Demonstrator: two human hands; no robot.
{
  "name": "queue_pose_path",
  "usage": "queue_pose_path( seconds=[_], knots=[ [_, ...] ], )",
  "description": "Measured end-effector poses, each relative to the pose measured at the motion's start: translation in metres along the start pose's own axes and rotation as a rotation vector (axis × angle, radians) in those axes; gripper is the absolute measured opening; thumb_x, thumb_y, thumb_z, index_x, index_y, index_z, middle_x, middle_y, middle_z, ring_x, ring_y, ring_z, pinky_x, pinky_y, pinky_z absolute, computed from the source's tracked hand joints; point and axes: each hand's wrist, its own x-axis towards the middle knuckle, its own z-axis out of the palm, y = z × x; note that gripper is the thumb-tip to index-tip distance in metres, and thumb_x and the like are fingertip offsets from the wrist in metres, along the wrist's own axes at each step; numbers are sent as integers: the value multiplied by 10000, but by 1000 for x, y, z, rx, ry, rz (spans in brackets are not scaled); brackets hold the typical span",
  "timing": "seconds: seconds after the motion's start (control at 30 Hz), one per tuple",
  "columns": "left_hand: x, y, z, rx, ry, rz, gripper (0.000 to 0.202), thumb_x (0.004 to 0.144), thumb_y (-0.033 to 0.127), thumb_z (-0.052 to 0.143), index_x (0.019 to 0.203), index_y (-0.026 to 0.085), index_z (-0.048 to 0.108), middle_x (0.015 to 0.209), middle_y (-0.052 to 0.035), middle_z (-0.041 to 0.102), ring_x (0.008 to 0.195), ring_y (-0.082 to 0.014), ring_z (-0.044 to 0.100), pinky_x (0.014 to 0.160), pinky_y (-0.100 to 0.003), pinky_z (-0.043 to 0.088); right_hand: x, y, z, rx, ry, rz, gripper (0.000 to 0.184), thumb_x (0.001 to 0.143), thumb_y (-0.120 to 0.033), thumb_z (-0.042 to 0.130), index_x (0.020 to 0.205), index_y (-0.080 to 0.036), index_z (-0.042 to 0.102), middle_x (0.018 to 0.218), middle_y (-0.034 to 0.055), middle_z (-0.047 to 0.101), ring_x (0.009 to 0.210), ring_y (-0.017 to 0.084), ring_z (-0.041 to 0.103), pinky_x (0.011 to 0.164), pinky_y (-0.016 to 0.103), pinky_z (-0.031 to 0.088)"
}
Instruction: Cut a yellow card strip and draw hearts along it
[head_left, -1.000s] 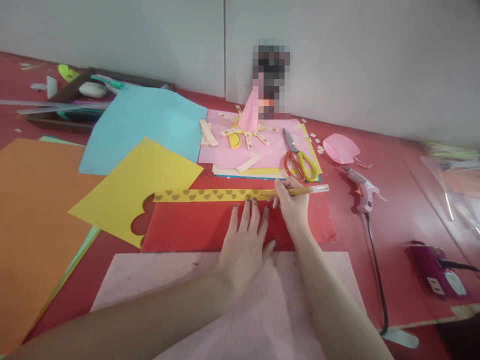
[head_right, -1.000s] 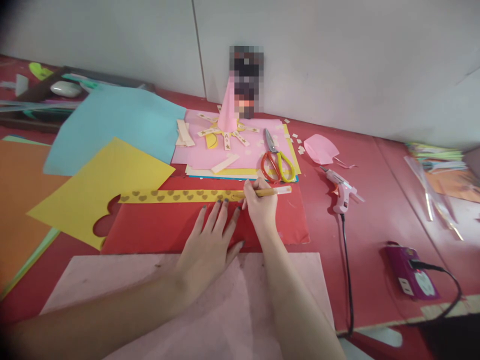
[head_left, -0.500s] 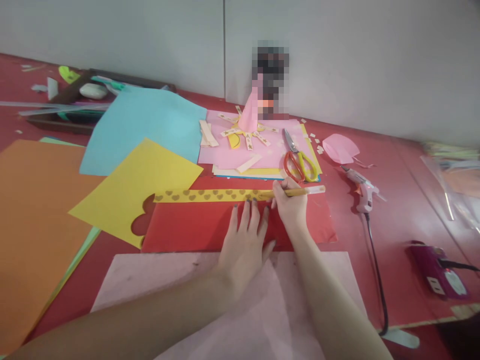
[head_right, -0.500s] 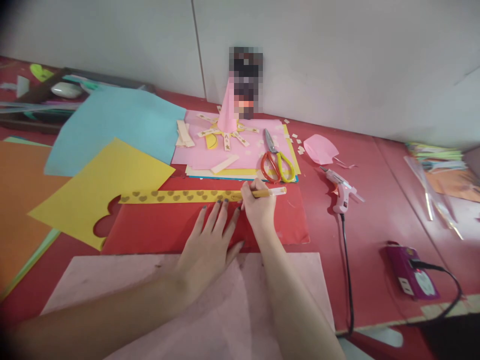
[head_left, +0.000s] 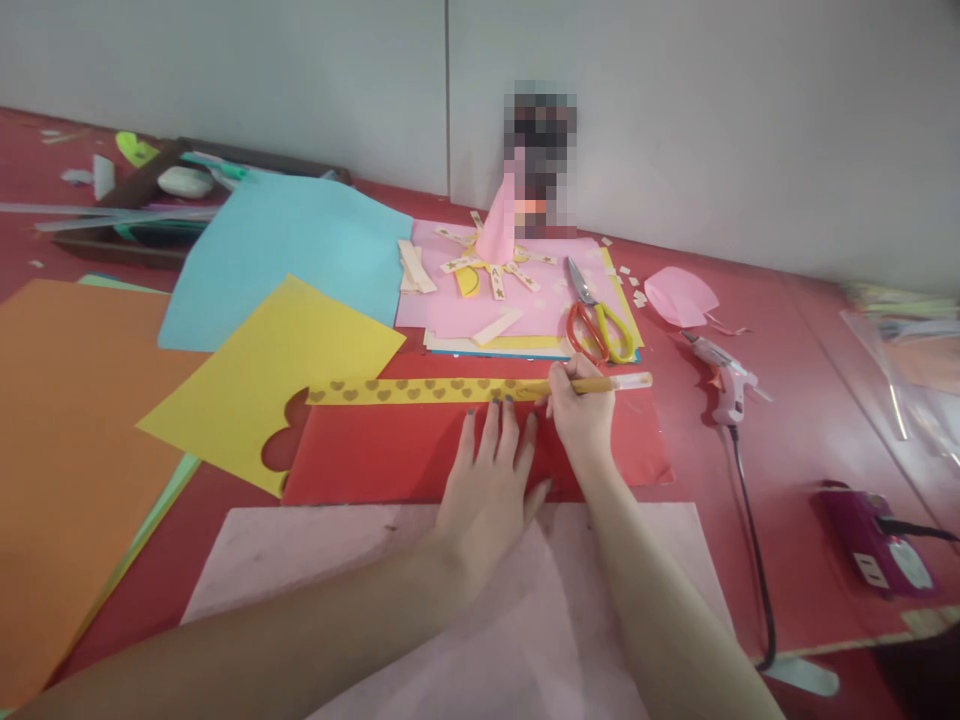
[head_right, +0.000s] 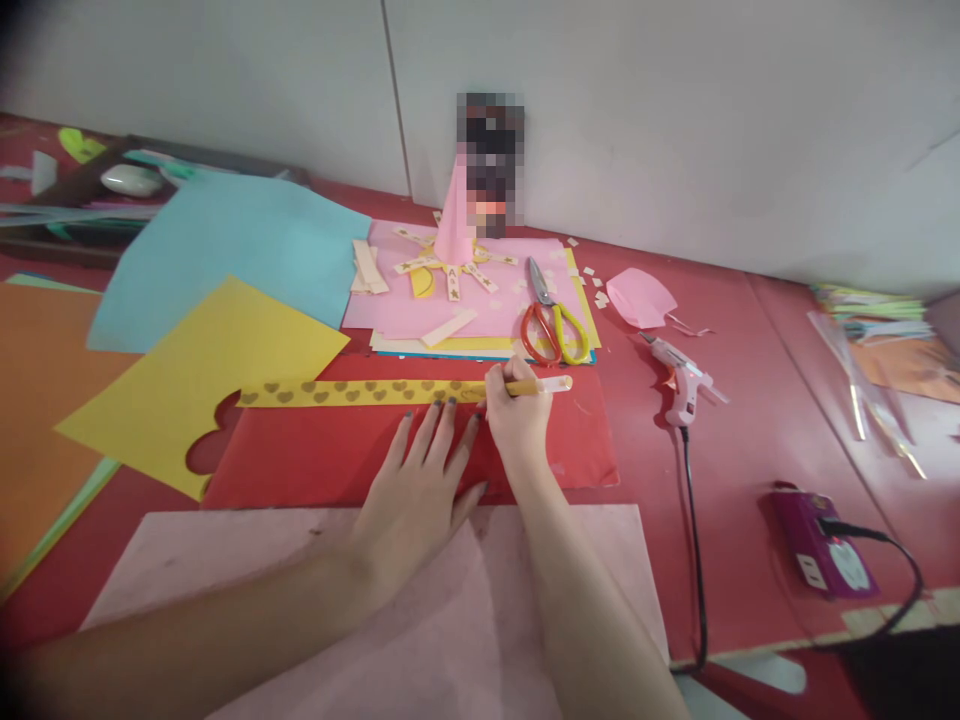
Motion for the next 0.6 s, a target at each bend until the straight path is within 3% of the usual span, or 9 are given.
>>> queue_pose_path(
  seconds=[0.6],
  knots=[
    [0, 0, -1, 1, 11, -2, 586, 883, 423, 248, 1355, 80, 307, 1368, -203, 375, 1291, -334, 273, 1052, -496, 194, 1, -1, 0, 11, -19, 34, 281, 722, -187, 472, 517, -231, 284, 351, -107, 342, 329, 97, 466, 397, 205, 385]
  ],
)
